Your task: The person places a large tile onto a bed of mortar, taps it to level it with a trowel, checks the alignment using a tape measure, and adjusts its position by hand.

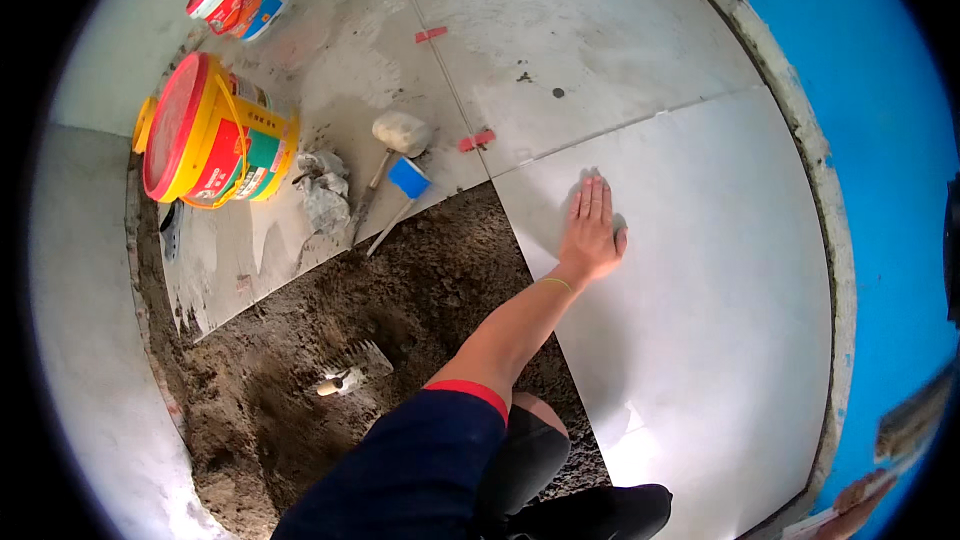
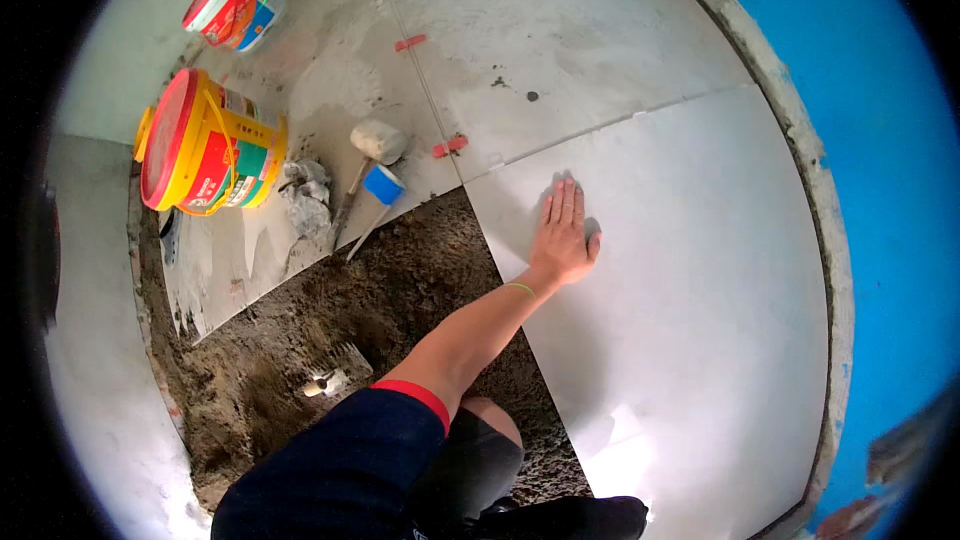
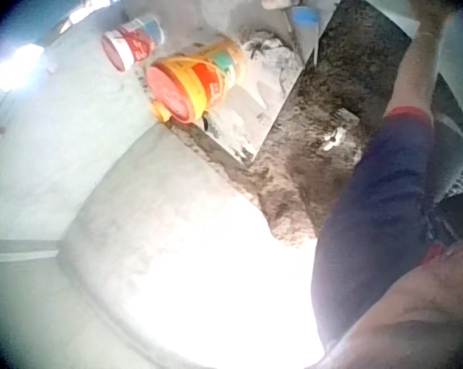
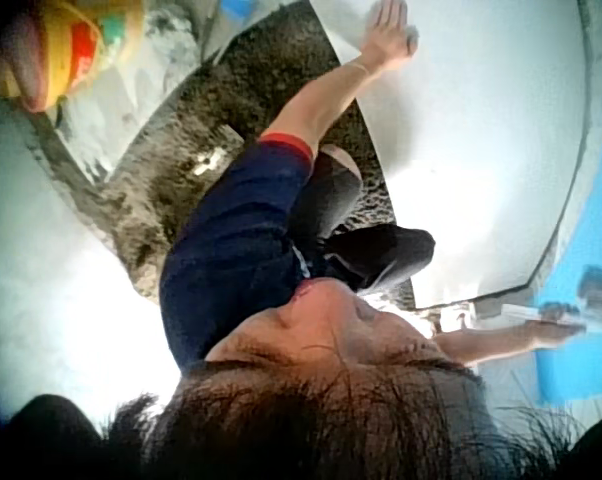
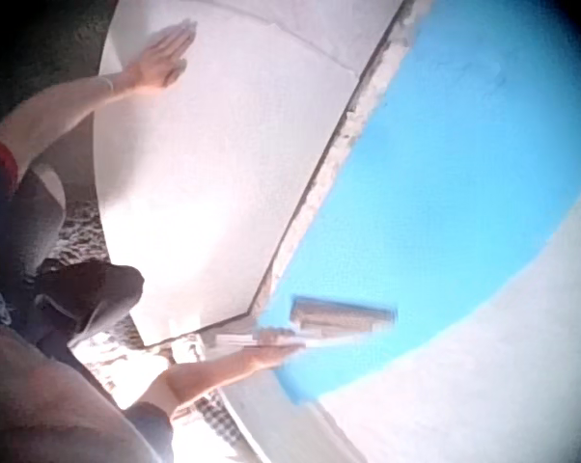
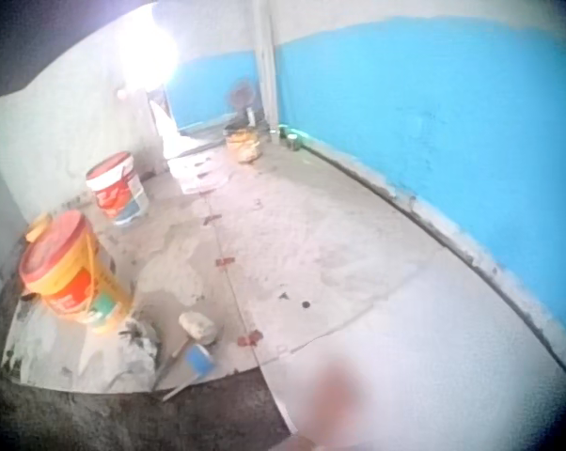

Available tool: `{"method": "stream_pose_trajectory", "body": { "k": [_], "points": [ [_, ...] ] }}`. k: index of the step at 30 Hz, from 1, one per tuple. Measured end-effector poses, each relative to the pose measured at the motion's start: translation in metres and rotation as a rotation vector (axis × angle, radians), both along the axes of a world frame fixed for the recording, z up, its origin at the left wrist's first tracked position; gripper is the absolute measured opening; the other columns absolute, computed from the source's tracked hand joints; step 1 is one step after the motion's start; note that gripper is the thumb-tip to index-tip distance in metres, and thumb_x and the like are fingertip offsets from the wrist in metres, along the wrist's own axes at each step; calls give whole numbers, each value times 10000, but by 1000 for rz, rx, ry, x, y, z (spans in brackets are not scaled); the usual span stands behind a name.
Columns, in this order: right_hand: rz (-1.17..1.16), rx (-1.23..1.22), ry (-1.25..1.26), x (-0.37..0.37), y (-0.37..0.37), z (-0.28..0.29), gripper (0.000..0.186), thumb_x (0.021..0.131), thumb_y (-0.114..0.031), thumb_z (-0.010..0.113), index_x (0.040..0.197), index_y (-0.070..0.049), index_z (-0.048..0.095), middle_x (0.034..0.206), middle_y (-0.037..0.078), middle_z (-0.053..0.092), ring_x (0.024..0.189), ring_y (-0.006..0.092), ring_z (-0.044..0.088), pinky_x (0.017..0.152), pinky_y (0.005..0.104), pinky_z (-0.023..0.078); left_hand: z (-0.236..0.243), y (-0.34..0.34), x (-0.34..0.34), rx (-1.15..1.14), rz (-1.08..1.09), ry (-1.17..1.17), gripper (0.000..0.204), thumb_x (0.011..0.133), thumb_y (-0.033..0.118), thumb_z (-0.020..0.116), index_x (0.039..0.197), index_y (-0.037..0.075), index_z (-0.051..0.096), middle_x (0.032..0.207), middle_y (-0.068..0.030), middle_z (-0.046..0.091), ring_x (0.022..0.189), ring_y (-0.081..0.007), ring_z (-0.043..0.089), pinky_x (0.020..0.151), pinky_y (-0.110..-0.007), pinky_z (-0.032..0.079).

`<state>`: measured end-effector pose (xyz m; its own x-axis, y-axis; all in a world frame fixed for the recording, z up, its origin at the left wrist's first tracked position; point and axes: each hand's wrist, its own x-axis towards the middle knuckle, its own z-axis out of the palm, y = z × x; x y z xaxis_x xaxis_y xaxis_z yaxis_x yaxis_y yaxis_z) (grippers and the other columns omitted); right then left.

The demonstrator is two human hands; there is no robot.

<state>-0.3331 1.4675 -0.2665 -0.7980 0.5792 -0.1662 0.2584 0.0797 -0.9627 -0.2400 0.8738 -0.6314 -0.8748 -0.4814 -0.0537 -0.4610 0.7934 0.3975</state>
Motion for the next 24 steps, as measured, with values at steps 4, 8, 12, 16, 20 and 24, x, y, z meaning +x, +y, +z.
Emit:
{"method": "stream_pose_trajectory", "body": {
  "k": [4, 8, 12, 16, 20, 24],
  "points": [
    [-145, 374, 120, 47, 48, -53, 727, 1055, -625, 336, 1547, -92, 383, 1259, 103, 598, 1031, 206, 617, 886, 352, 514, -1, 0, -5, -18, -45, 6, 846, 978, 426, 487, 1555, -115, 185, 1663, -265, 116, 1564, -375, 60, 1269, -481, 83],
    [-267, 149, -110, 162, -13, -238, 662, 1055, -609, 354, 1405, -57, 458, 1060, 72, 603, 847, 192, 604, 751, 329, 489, -8, -2, 2, -33, -100, 129, 861, 973, 433, 497, 1558, -111, 177, 1661, -267, 128, 1561, -381, 75, 1270, -486, 82],
    [-127, -74, -535, 280, -56, -298, 591, 1052, -587, 392, 1244, -42, 513, 911, 55, 572, 715, 176, 572, 629, 330, 453, -18, -7, 14, -132, -145, 63, 785, 989, 406, 480, 1533, -113, 257, 1633, -284, 209, 1545, -395, 137, 1269, -486, 94],
    [-58, -214, -702, 334, -87, -257, 559, 1050, -566, 429, 1082, -26, 568, 762, 37, 540, 583, 161, 540, 507, 331, 417, -8, 17, -27, -353, -127, -101, 767, 1018, 427, 414, 1501, -157, 293, 1612, -305, 257, 1537, -413, 164, 1259, -523, 85],
    [13, -207, -758, 326, -74, -226, 576, 1039, -577, 463, 917, -27, 583, 630, 22, 514, 439, 136, 485, 397, 313, 369, 26, 172, -65, -504, -646, -277, 906, 1014, 569, 386, 1551, -132, 183, 1655, -286, 142, 1560, -387, 79, 1256, -521, 18],
    [-35, -185, -528, 305, 1, -151, 602, 1032, -582, 482, 982, 6, 604, 671, 18, 533, 500, 133, 498, 432, 311, 397, 35, 406, -8, -135, -809, -347, 995, 965, 606, 460, 1581, -90, 105, 1670, -287, 21, 1560, -414, -12, 1247, -542, 25]
  ]
}}
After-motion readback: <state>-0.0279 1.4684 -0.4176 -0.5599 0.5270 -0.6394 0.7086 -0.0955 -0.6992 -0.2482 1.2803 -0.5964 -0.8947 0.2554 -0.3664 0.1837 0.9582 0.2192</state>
